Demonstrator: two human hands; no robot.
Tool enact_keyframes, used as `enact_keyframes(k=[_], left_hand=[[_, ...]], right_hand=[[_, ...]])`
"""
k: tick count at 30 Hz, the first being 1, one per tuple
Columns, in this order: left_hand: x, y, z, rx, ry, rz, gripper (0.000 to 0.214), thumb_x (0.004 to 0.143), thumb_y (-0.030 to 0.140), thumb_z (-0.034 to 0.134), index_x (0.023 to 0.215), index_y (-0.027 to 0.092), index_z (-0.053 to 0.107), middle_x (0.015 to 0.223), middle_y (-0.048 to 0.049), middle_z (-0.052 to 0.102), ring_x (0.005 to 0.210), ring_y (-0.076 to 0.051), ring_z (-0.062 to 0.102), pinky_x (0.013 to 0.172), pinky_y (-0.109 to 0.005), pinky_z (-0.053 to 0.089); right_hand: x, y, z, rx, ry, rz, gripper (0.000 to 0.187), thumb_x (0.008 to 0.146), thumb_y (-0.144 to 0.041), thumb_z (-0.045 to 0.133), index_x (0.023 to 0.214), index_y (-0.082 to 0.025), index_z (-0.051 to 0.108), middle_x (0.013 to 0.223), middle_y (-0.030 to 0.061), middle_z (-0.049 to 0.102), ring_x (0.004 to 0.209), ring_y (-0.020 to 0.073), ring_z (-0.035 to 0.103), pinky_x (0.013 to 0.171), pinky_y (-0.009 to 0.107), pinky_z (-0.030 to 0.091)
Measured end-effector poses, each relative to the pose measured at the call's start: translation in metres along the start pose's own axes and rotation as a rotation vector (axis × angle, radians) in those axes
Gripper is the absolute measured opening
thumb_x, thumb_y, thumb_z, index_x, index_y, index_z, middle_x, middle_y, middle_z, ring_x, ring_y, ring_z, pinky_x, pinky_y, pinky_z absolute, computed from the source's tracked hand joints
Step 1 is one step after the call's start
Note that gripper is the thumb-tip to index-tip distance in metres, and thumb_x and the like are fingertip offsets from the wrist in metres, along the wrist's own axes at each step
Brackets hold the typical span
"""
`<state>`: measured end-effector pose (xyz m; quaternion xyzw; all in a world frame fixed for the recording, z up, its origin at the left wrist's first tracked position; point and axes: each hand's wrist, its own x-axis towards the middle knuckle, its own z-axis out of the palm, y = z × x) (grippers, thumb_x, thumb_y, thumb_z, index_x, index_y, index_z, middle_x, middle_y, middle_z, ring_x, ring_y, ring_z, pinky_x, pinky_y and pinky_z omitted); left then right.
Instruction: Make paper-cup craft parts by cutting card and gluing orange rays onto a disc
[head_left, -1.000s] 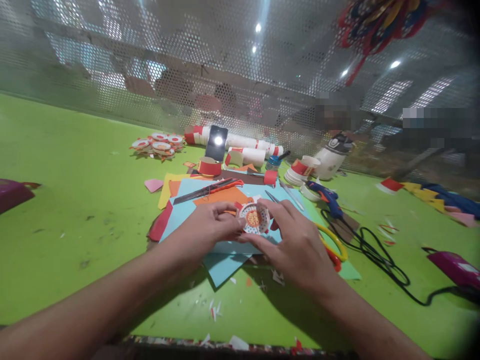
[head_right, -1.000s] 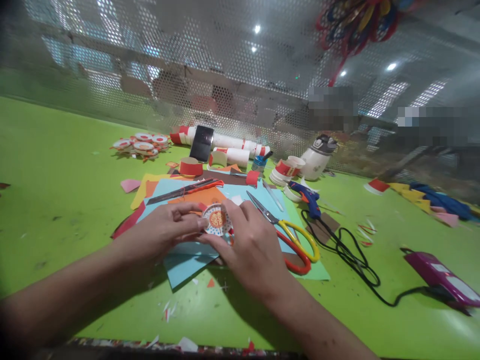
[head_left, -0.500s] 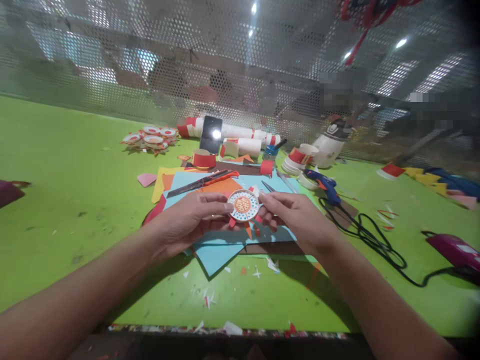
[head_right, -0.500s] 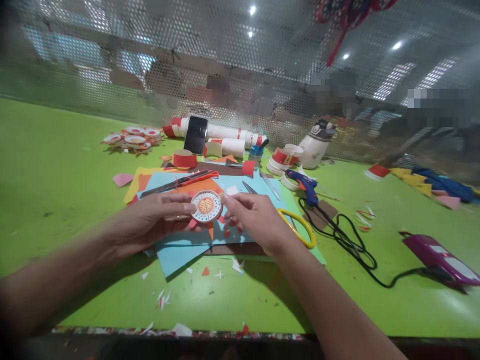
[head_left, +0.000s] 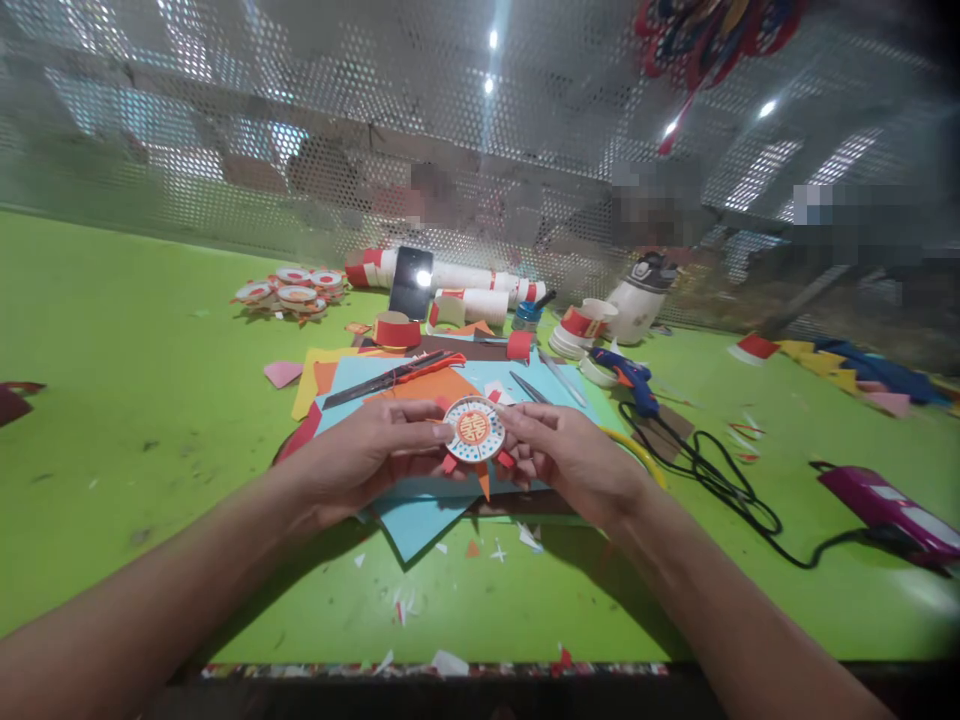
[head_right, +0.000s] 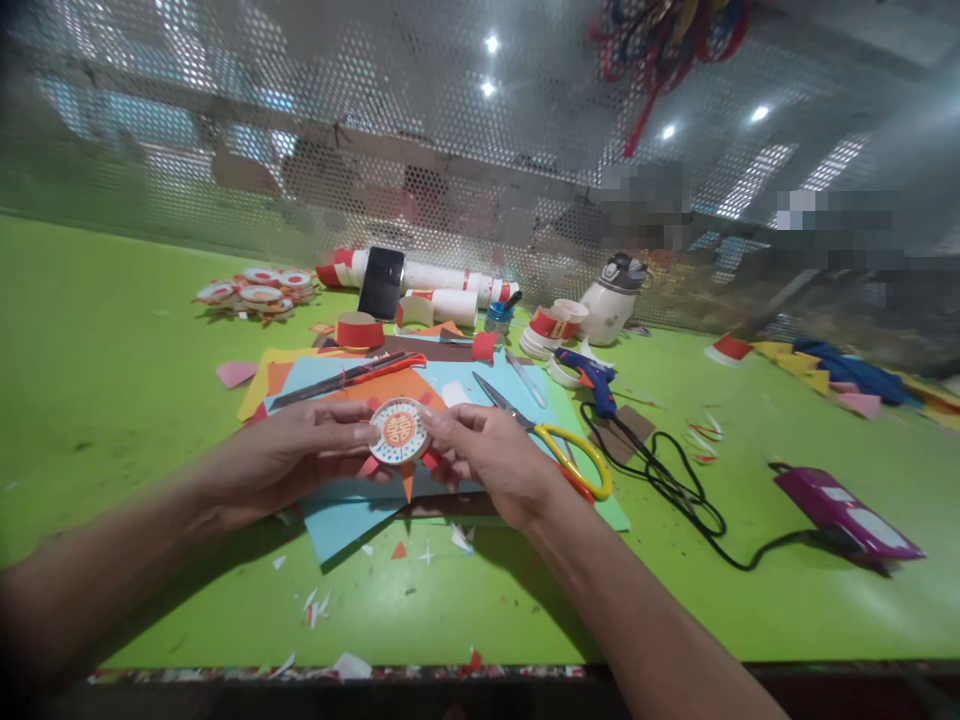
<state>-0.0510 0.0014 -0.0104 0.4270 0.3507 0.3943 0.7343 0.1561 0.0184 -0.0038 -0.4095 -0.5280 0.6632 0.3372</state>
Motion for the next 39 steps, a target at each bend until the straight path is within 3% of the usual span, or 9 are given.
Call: enact_keyframes(k=[10, 15, 19, 24, 29, 32, 35, 39], left_hand=[[-0.003, 0.0, 0.005, -0.008, -0.016, -0.009, 0.027, 0.079, 0.019, 0.068, 0.105, 0.013, 0.068, 0.104, -0.0097, 0.069, 0.08, -0.015, 0.063, 0.08, -0.029, 0.051], [-0.004, -0.003, 0.009, 0.082, -0.001, 0.055, 0.029, 0.08, 0.03, 0.068, 0.105, 0.015, 0.066, 0.105, -0.0078, 0.069, 0.091, -0.018, 0.064, 0.089, -0.033, 0.048], [-0.002, -0.008, 0.014, 0.192, 0.115, 0.119, 0.036, 0.072, 0.033, 0.074, 0.101, 0.015, 0.062, 0.099, -0.0069, 0.07, 0.087, -0.018, 0.065, 0.081, -0.031, 0.05], [0.004, -0.014, 0.016, 0.164, 0.255, 0.158, 0.047, 0.064, 0.031, 0.079, 0.099, 0.016, 0.053, 0.092, -0.0075, 0.071, 0.083, -0.02, 0.066, 0.078, -0.033, 0.05], [0.004, -0.018, 0.018, 0.175, 0.238, 0.265, 0.047, 0.061, 0.028, 0.079, 0.096, 0.018, 0.049, 0.102, -0.0093, 0.067, 0.097, -0.024, 0.064, 0.084, -0.036, 0.05], [0.002, -0.019, 0.021, 0.228, 0.225, 0.286, 0.049, 0.065, 0.025, 0.076, 0.104, 0.019, 0.048, 0.114, -0.0104, 0.063, 0.105, -0.024, 0.061, 0.091, -0.038, 0.047], [-0.001, -0.017, 0.024, 0.277, 0.266, 0.279, 0.073, 0.063, 0.024, 0.078, 0.123, 0.019, 0.038, 0.119, -0.0127, 0.06, 0.108, -0.026, 0.06, 0.093, -0.04, 0.047], [-0.005, -0.018, 0.026, 0.432, 0.28, 0.334, 0.096, 0.065, 0.025, 0.077, 0.143, 0.022, 0.019, 0.109, -0.0098, 0.064, 0.101, -0.026, 0.062, 0.089, -0.041, 0.047]], right_hand=[[0.0, 0.004, 0.0, -0.015, 0.002, -0.006, 0.032, 0.076, -0.045, 0.072, 0.079, -0.015, 0.062, 0.066, -0.0036, 0.053, 0.055, 0.0055, 0.046, 0.048, 0.018, 0.037], [-0.004, 0.002, 0.005, -0.082, 0.021, 0.011, 0.029, 0.077, -0.045, 0.071, 0.083, -0.018, 0.06, 0.068, -0.0046, 0.056, 0.056, 0.0063, 0.047, 0.054, 0.02, 0.041], [-0.006, -0.002, 0.009, -0.231, 0.024, -0.06, 0.03, 0.077, -0.043, 0.071, 0.081, -0.017, 0.058, 0.067, -0.0042, 0.057, 0.057, 0.0069, 0.047, 0.055, 0.021, 0.04], [-0.007, -0.003, 0.013, -0.249, 0.014, -0.098, 0.031, 0.077, -0.041, 0.071, 0.083, -0.016, 0.056, 0.07, -0.0023, 0.058, 0.06, 0.0087, 0.05, 0.057, 0.023, 0.041], [-0.006, -0.001, 0.016, -0.27, 0.061, -0.14, 0.03, 0.075, -0.042, 0.072, 0.081, -0.017, 0.055, 0.071, -0.0023, 0.057, 0.06, 0.0098, 0.05, 0.057, 0.024, 0.043], [-0.006, -0.001, 0.019, -0.261, 0.077, -0.122, 0.031, 0.072, -0.042, 0.074, 0.079, -0.018, 0.056, 0.071, -0.0024, 0.057, 0.059, 0.0101, 0.051, 0.057, 0.024, 0.044], [-0.007, -0.001, 0.021, -0.226, 0.11, -0.078, 0.03, 0.072, -0.042, 0.075, 0.078, -0.019, 0.056, 0.07, -0.003, 0.057, 0.061, 0.0111, 0.053, 0.058, 0.025, 0.046], [-0.009, -0.002, 0.024, -0.185, 0.124, -0.032, 0.032, 0.069, -0.043, 0.077, 0.076, -0.02, 0.056, 0.071, -0.0026, 0.059, 0.063, 0.012, 0.055, 0.06, 0.026, 0.048]])
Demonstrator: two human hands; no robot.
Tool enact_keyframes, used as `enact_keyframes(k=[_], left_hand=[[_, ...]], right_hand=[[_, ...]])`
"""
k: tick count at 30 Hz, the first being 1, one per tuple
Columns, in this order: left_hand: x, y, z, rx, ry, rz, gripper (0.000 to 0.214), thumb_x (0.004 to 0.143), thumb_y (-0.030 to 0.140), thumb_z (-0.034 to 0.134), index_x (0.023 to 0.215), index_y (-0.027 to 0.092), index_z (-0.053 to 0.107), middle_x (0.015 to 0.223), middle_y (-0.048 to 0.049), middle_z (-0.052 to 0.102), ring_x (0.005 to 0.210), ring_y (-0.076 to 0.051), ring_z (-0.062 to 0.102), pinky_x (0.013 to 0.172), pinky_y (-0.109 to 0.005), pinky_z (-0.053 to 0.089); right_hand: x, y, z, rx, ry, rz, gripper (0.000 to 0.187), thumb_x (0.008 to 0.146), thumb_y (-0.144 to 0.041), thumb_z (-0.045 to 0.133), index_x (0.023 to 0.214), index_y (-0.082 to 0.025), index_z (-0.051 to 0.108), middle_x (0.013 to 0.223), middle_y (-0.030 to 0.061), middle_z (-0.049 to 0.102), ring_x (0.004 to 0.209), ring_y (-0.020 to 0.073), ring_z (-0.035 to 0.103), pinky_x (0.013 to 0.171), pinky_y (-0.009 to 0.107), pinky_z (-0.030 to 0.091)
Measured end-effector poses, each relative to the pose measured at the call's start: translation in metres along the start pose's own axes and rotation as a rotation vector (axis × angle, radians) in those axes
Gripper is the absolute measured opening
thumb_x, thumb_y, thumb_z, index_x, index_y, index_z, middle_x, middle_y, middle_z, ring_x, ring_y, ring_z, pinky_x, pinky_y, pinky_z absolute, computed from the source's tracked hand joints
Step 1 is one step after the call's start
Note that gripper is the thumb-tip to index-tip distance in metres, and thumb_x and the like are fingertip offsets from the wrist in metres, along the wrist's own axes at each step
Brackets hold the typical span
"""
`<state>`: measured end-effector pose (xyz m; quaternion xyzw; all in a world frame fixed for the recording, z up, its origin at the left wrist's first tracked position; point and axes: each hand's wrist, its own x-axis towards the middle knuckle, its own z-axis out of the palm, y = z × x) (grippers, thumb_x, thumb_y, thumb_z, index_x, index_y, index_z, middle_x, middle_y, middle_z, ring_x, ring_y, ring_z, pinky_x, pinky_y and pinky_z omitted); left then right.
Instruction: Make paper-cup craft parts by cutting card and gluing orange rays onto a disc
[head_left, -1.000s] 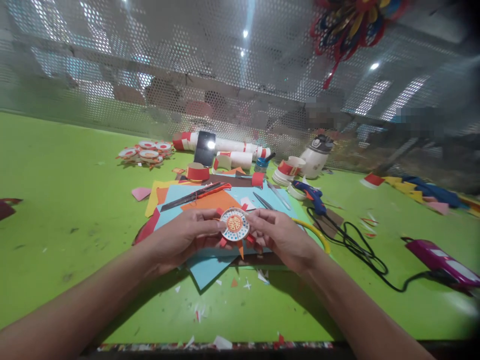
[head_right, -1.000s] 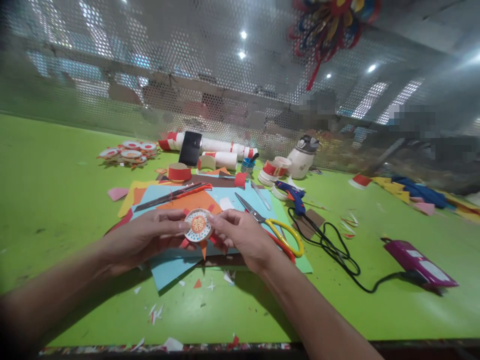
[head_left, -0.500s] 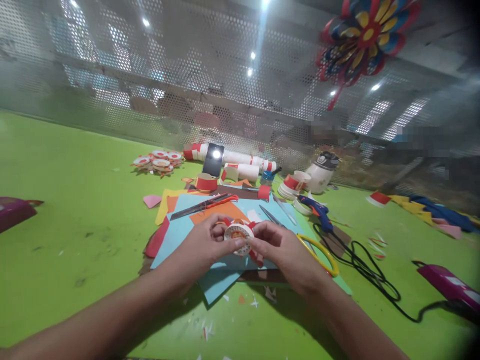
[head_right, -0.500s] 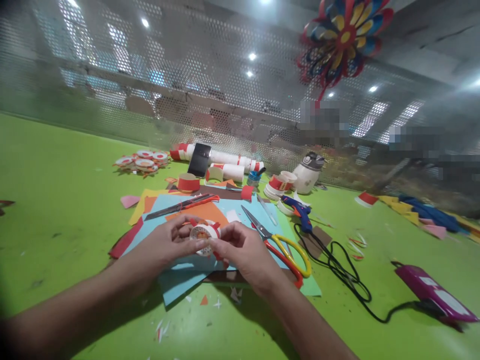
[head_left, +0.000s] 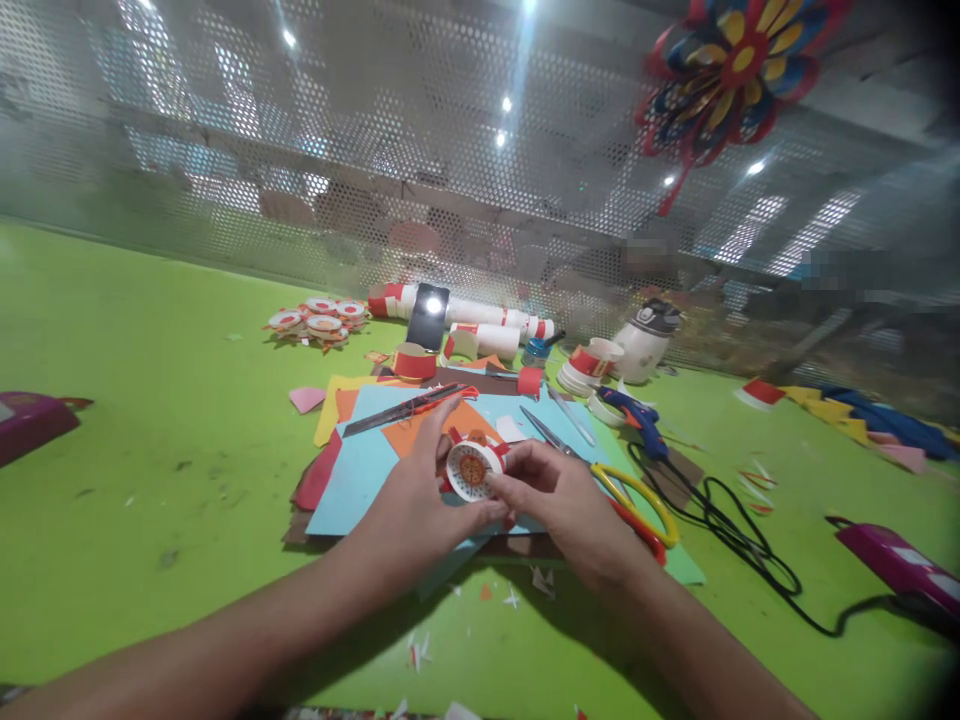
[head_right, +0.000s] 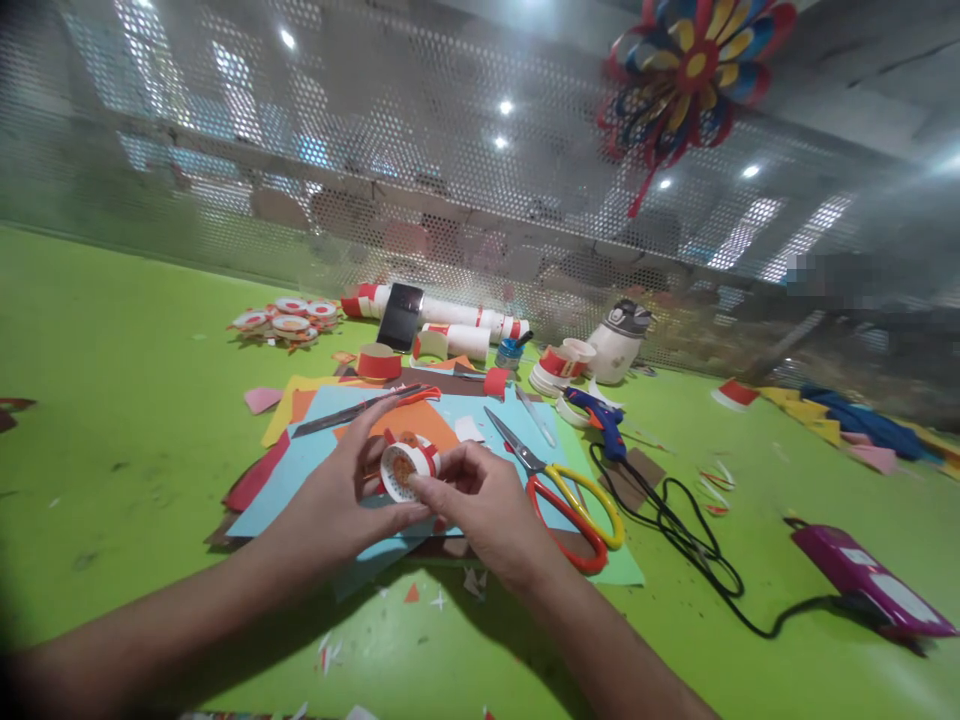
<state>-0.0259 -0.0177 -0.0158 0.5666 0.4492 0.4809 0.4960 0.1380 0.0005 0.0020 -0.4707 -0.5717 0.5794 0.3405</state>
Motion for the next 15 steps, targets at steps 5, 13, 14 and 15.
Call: enact_keyframes(k=[5, 13, 14, 15], left_hand=[[-0.0011, -0.0061, -0.0013, 0.181, 0.027, 0.054, 0.082, 0.073, 0.031, 0.069, 0.142, 0.022, 0.026, 0.105, -0.0091, 0.064, 0.095, -0.025, 0.062, 0.086, -0.041, 0.047], [-0.0012, -0.0051, -0.0007, 0.201, -0.029, 0.087, 0.046, 0.076, 0.028, 0.065, 0.118, 0.021, 0.048, 0.112, -0.0097, 0.063, 0.094, -0.024, 0.063, 0.084, -0.038, 0.049], [-0.0016, -0.0046, -0.0008, 0.204, -0.027, 0.089, 0.045, 0.076, 0.026, 0.065, 0.117, 0.021, 0.048, 0.111, -0.0095, 0.063, 0.094, -0.025, 0.063, 0.084, -0.038, 0.049], [-0.002, -0.0042, -0.0009, 0.207, -0.025, 0.093, 0.045, 0.075, 0.025, 0.064, 0.117, 0.021, 0.049, 0.11, -0.0092, 0.063, 0.094, -0.025, 0.063, 0.084, -0.039, 0.049]], right_hand=[[-0.0013, -0.0008, 0.0011, -0.005, -0.004, 0.078, 0.033, 0.068, -0.043, 0.078, 0.077, -0.02, 0.056, 0.071, -0.0027, 0.059, 0.064, 0.0118, 0.056, 0.062, 0.027, 0.049], [-0.0027, 0.0019, 0.0012, -0.042, -0.007, 0.0, 0.033, 0.068, -0.043, 0.077, 0.076, -0.019, 0.056, 0.068, -0.0016, 0.059, 0.064, 0.0127, 0.055, 0.062, 0.028, 0.049], [-0.0028, 0.0021, 0.001, -0.052, -0.002, -0.01, 0.032, 0.069, -0.043, 0.077, 0.076, -0.02, 0.056, 0.067, -0.002, 0.058, 0.063, 0.0124, 0.055, 0.062, 0.028, 0.049], [-0.003, 0.0023, 0.0006, -0.06, -0.001, -0.021, 0.031, 0.07, -0.042, 0.077, 0.076, -0.02, 0.056, 0.067, -0.0023, 0.058, 0.062, 0.0121, 0.054, 0.062, 0.027, 0.049]])
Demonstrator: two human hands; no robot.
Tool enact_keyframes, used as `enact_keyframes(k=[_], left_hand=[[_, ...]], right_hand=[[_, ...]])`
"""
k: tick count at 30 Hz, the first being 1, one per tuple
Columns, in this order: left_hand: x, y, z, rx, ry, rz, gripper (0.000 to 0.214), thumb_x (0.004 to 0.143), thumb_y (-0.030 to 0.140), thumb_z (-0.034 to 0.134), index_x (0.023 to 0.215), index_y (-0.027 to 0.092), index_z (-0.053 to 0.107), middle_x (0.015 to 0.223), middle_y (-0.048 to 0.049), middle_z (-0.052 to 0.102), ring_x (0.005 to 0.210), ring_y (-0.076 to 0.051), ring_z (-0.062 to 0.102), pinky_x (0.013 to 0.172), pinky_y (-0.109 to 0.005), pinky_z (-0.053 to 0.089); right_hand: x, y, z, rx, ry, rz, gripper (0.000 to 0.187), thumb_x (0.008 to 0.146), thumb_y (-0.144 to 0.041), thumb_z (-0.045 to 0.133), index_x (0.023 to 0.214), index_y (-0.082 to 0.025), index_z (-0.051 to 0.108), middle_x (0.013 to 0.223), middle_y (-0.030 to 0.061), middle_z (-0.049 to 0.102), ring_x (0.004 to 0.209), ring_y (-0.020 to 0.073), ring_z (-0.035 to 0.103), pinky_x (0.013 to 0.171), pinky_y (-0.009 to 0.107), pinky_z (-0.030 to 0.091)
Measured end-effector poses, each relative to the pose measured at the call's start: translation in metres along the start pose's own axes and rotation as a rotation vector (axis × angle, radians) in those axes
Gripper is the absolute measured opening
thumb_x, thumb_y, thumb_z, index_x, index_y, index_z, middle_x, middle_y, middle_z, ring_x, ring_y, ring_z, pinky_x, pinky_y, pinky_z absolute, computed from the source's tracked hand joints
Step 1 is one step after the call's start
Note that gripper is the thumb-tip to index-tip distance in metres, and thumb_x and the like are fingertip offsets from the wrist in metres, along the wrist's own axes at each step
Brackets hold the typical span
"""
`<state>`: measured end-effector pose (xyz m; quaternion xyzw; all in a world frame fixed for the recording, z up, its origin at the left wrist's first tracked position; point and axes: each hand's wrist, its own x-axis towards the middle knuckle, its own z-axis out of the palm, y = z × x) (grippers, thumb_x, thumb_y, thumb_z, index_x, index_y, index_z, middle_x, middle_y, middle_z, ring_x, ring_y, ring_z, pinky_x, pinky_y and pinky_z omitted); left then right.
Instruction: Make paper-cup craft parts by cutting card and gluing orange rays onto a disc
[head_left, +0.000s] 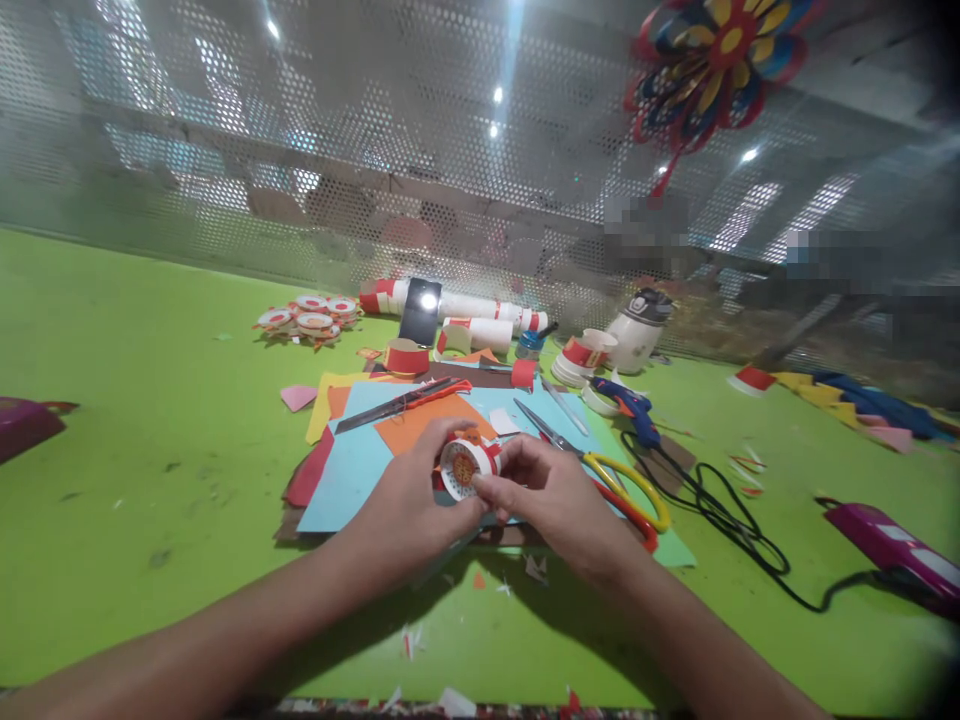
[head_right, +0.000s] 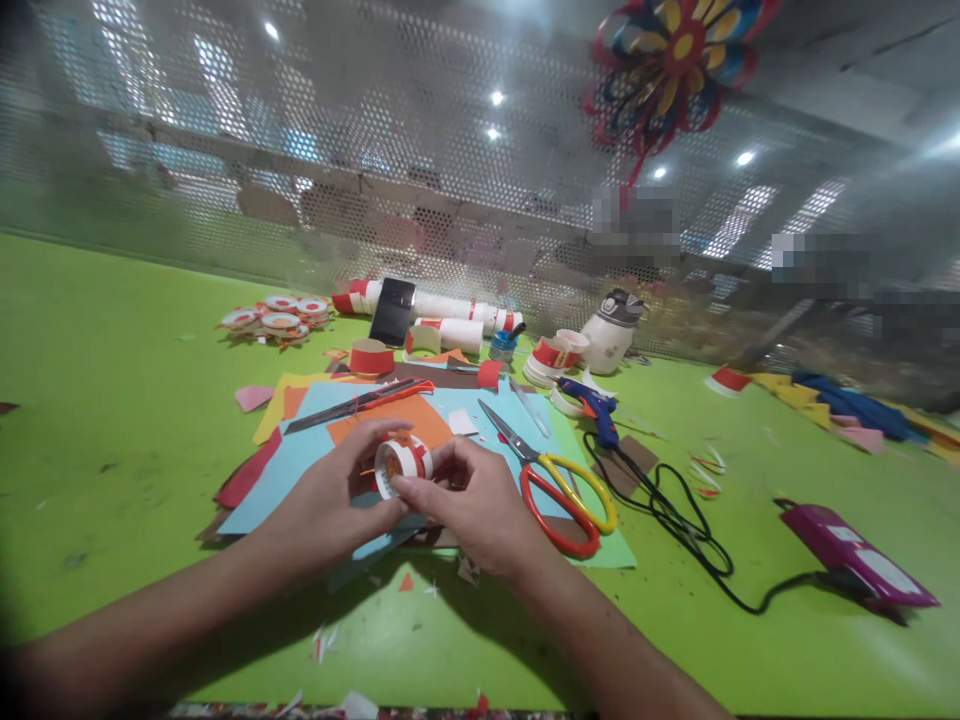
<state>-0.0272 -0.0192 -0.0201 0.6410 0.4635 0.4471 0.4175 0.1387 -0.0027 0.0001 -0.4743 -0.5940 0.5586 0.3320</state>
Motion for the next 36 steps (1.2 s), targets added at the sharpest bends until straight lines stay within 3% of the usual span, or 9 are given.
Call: enact_keyframes(k=[6, 14, 22, 28, 36], left_hand=[[-0.001, 0.002, -0.003, -0.034, -0.014, -0.017, 0.049, 0.075, 0.031, 0.068, 0.12, 0.022, 0.051, 0.105, -0.0084, 0.065, 0.093, -0.025, 0.064, 0.085, -0.039, 0.049], [0.001, 0.001, -0.007, -0.093, -0.044, -0.101, 0.07, 0.071, 0.036, 0.072, 0.135, 0.02, 0.047, 0.101, -0.0086, 0.068, 0.09, -0.025, 0.064, 0.082, -0.038, 0.049], [0.001, 0.003, -0.006, -0.188, -0.122, -0.111, 0.053, 0.073, 0.03, 0.07, 0.124, 0.02, 0.058, 0.097, -0.006, 0.071, 0.089, -0.024, 0.065, 0.079, -0.033, 0.051], [0.003, 0.004, -0.006, -0.23, -0.123, -0.163, 0.058, 0.07, 0.027, 0.072, 0.125, 0.017, 0.056, 0.099, -0.0078, 0.071, 0.091, -0.025, 0.066, 0.083, -0.037, 0.051], [0.002, 0.009, -0.008, -0.256, -0.186, -0.161, 0.048, 0.073, 0.025, 0.07, 0.119, 0.02, 0.06, 0.095, -0.0065, 0.07, 0.089, -0.024, 0.066, 0.08, -0.036, 0.051]], right_hand=[[0.0, -0.001, -0.005, -0.001, -0.066, -0.12, 0.027, 0.075, -0.041, 0.072, 0.078, -0.018, 0.058, 0.071, -0.0003, 0.062, 0.064, 0.0123, 0.056, 0.062, 0.026, 0.048], [0.001, -0.005, -0.008, 0.035, -0.13, -0.122, 0.027, 0.076, -0.04, 0.072, 0.077, -0.018, 0.057, 0.073, 0.0007, 0.062, 0.065, 0.0122, 0.057, 0.062, 0.027, 0.048], [-0.001, -0.004, -0.01, 0.118, -0.152, 0.01, 0.026, 0.079, -0.042, 0.068, 0.073, -0.019, 0.057, 0.067, -0.003, 0.061, 0.061, 0.0105, 0.056, 0.059, 0.024, 0.049], [0.005, 0.011, -0.013, 0.235, -0.226, -0.003, 0.027, 0.083, -0.044, 0.064, 0.08, -0.019, 0.056, 0.062, -0.0022, 0.06, 0.054, 0.0097, 0.054, 0.046, 0.019, 0.038], [0.005, 0.011, -0.013, 0.245, -0.252, -0.013, 0.024, 0.085, -0.042, 0.063, 0.08, -0.019, 0.056, 0.063, -0.0024, 0.059, 0.054, 0.0091, 0.052, 0.047, 0.02, 0.038]])
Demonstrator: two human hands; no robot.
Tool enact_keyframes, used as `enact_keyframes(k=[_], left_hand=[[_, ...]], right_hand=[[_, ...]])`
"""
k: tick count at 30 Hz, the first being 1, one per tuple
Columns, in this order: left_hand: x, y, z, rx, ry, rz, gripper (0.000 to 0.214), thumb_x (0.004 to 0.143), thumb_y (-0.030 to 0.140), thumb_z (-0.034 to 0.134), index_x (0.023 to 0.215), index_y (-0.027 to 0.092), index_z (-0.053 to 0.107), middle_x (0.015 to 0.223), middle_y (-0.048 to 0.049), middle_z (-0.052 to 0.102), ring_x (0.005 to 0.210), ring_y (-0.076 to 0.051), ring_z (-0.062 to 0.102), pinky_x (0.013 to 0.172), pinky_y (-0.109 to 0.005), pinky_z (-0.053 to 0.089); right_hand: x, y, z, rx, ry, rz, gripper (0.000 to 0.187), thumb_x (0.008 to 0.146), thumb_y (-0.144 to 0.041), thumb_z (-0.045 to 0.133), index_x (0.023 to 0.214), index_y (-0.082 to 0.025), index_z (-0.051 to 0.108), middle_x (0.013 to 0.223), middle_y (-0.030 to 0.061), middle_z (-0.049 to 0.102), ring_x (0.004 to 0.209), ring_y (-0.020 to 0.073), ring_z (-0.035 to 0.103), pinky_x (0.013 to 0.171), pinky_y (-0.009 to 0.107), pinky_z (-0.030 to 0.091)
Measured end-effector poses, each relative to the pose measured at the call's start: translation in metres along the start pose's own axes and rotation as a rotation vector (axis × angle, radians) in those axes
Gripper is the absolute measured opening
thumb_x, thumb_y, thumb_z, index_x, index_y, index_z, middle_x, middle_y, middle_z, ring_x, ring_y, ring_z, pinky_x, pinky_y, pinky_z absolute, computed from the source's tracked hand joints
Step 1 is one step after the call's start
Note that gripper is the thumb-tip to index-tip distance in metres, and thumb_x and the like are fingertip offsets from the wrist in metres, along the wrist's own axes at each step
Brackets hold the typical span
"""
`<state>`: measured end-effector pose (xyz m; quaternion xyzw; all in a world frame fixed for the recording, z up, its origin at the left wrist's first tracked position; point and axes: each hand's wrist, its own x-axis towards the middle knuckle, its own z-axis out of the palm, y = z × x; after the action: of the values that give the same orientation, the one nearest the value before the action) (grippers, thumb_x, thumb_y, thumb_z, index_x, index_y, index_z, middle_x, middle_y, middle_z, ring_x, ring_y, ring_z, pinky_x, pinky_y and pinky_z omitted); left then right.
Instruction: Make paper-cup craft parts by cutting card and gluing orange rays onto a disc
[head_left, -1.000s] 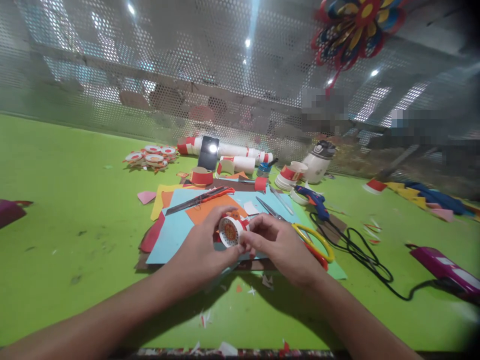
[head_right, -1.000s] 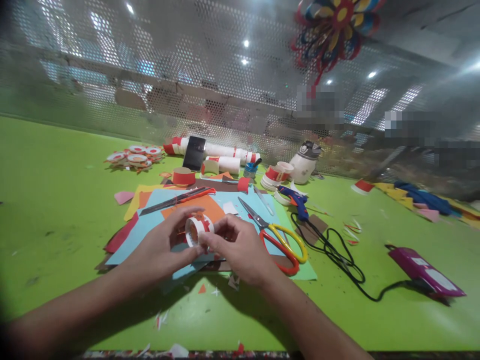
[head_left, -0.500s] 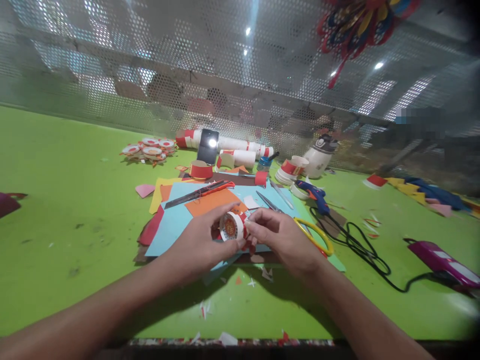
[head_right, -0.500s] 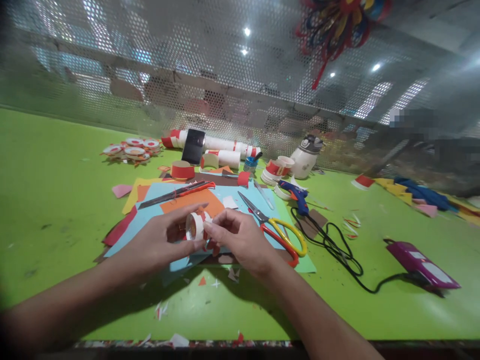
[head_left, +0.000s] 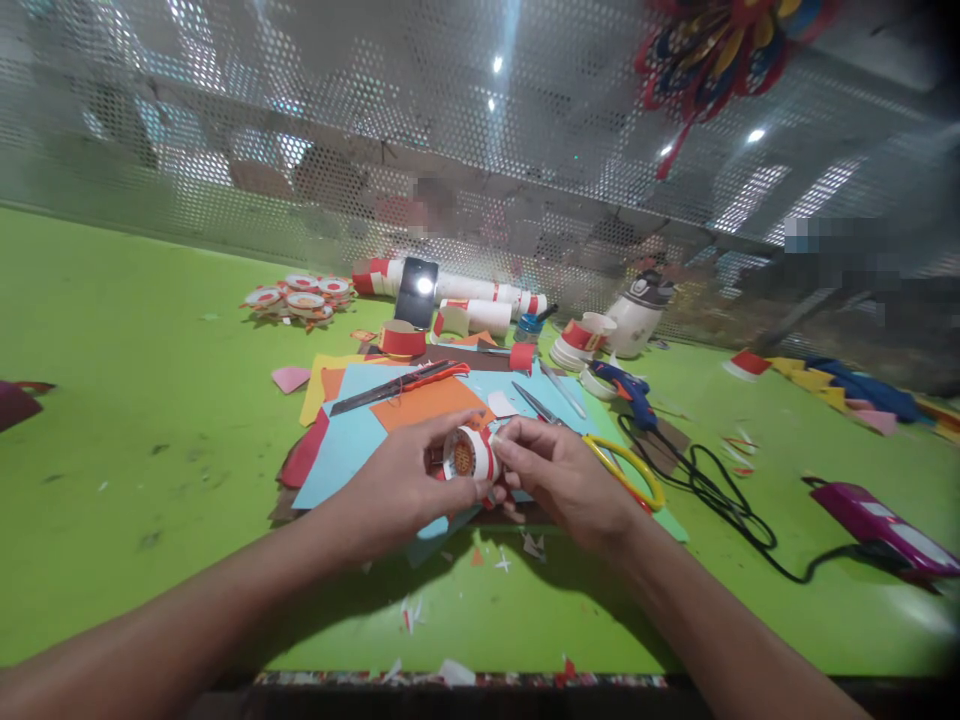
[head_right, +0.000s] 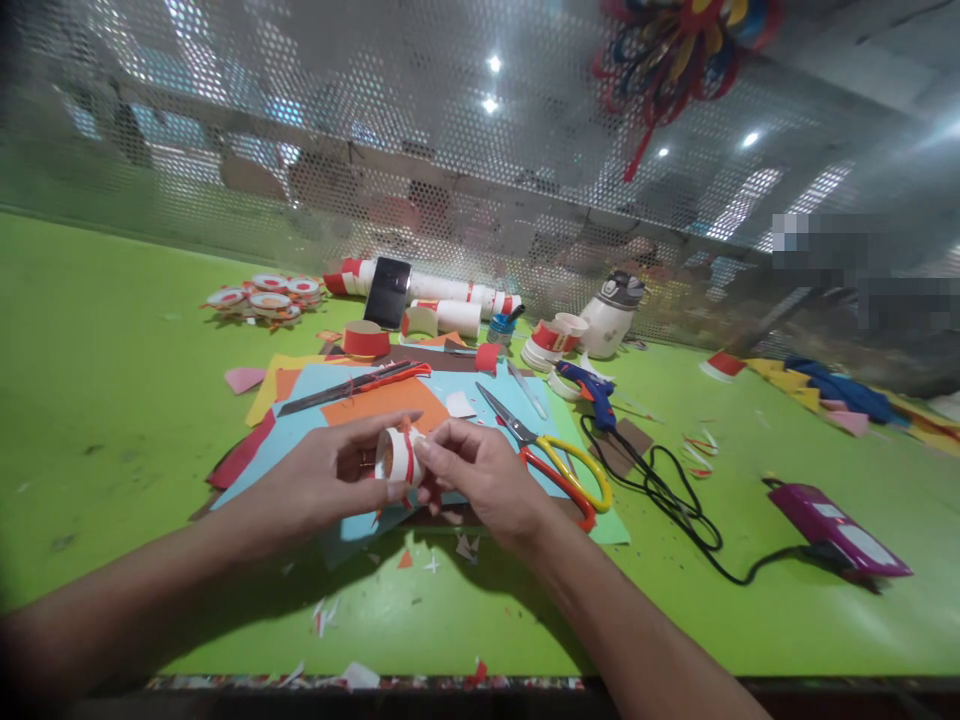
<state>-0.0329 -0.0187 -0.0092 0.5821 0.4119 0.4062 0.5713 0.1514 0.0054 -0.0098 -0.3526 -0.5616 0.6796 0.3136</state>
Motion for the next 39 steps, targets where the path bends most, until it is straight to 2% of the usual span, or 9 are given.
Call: enact_keyframes(k=[4, 9, 15, 19, 24, 28, 32, 39], left_hand=[[0.0, 0.001, 0.0, -0.032, 0.001, 0.001, 0.048, 0.071, 0.027, 0.072, 0.117, 0.02, 0.062, 0.098, -0.0072, 0.071, 0.087, -0.023, 0.066, 0.078, -0.035, 0.051], [0.002, 0.004, -0.002, -0.071, 0.011, -0.07, 0.046, 0.069, 0.03, 0.075, 0.111, 0.017, 0.064, 0.094, -0.0084, 0.069, 0.082, -0.022, 0.063, 0.067, -0.031, 0.048], [0.003, 0.005, -0.008, -0.298, -0.007, -0.122, 0.027, 0.073, 0.025, 0.072, 0.095, 0.017, 0.062, 0.091, -0.005, 0.062, 0.081, -0.017, 0.06, 0.071, -0.028, 0.047], [0.005, 0.001, -0.01, -0.395, 0.04, -0.12, 0.032, 0.071, 0.025, 0.075, 0.099, 0.019, 0.059, 0.094, -0.0033, 0.059, 0.08, -0.015, 0.058, 0.07, -0.028, 0.047], [0.006, -0.004, -0.01, -0.316, 0.084, -0.141, 0.036, 0.07, 0.029, 0.076, 0.101, 0.018, 0.061, 0.1, -0.005, 0.06, 0.088, -0.016, 0.057, 0.073, -0.027, 0.045], [0.006, -0.004, -0.01, -0.287, 0.024, -0.122, 0.028, 0.073, 0.029, 0.073, 0.097, 0.018, 0.064, 0.089, -0.0033, 0.06, 0.085, -0.017, 0.058, 0.074, -0.029, 0.045], [0.006, -0.005, -0.01, -0.228, 0.002, -0.089, 0.018, 0.075, 0.029, 0.069, 0.089, 0.018, 0.064, 0.081, -0.0019, 0.059, 0.081, -0.017, 0.059, 0.073, -0.03, 0.045], [0.007, -0.001, -0.009, -0.128, 0.039, -0.095, 0.02, 0.075, 0.034, 0.068, 0.084, 0.017, 0.064, 0.083, -0.0039, 0.063, 0.081, -0.019, 0.06, 0.073, -0.031, 0.046]], right_hand=[[0.0, 0.0, -0.001, -0.003, 0.003, -0.01, 0.025, 0.084, -0.042, 0.064, 0.078, -0.019, 0.056, 0.06, -0.003, 0.058, 0.052, 0.0092, 0.052, 0.046, 0.02, 0.038], [0.002, -0.002, 0.0, -0.02, 0.02, -0.014, 0.022, 0.085, -0.04, 0.064, 0.083, -0.019, 0.058, 0.065, -0.0025, 0.057, 0.055, 0.0089, 0.052, 0.048, 0.02, 0.039], [0.0, -0.006, 0.007, -0.322, 0.127, -0.148, 0.027, 0.085, -0.041, 0.061, 0.075, -0.016, 0.057, 0.065, -0.002, 0.054, 0.056, 0.0096, 0.05, 0.053, 0.023, 0.043], [-0.005, -0.006, 0.015, -0.515, 0.096, -0.242, 0.022, 0.085, -0.035, 0.06, 0.076, -0.016, 0.058, 0.069, -0.0004, 0.055, 0.06, 0.0115, 0.05, 0.056, 0.025, 0.043], [-0.006, -0.003, 0.021, -0.76, 0.156, -0.412, 0.018, 0.088, -0.025, 0.055, 0.072, -0.015, 0.058, 0.066, -0.001, 0.053, 0.059, 0.011, 0.047, 0.054, 0.024, 0.037], [-0.007, -0.003, 0.021, -0.829, 0.154, -0.472, 0.018, 0.088, -0.017, 0.051, 0.073, -0.014, 0.061, 0.066, -0.0002, 0.055, 0.06, 0.0109, 0.047, 0.056, 0.024, 0.037], [-0.007, -0.005, 0.02, -0.841, 0.143, -0.487, 0.017, 0.087, -0.016, 0.051, 0.074, -0.013, 0.061, 0.067, 0.0007, 0.056, 0.061, 0.0114, 0.048, 0.058, 0.024, 0.038], [-0.006, -0.004, 0.019, -0.838, 0.121, -0.48, 0.016, 0.086, -0.015, 0.05, 0.072, -0.015, 0.057, 0.067, 0.0003, 0.055, 0.061, 0.0115, 0.047, 0.059, 0.024, 0.038]])
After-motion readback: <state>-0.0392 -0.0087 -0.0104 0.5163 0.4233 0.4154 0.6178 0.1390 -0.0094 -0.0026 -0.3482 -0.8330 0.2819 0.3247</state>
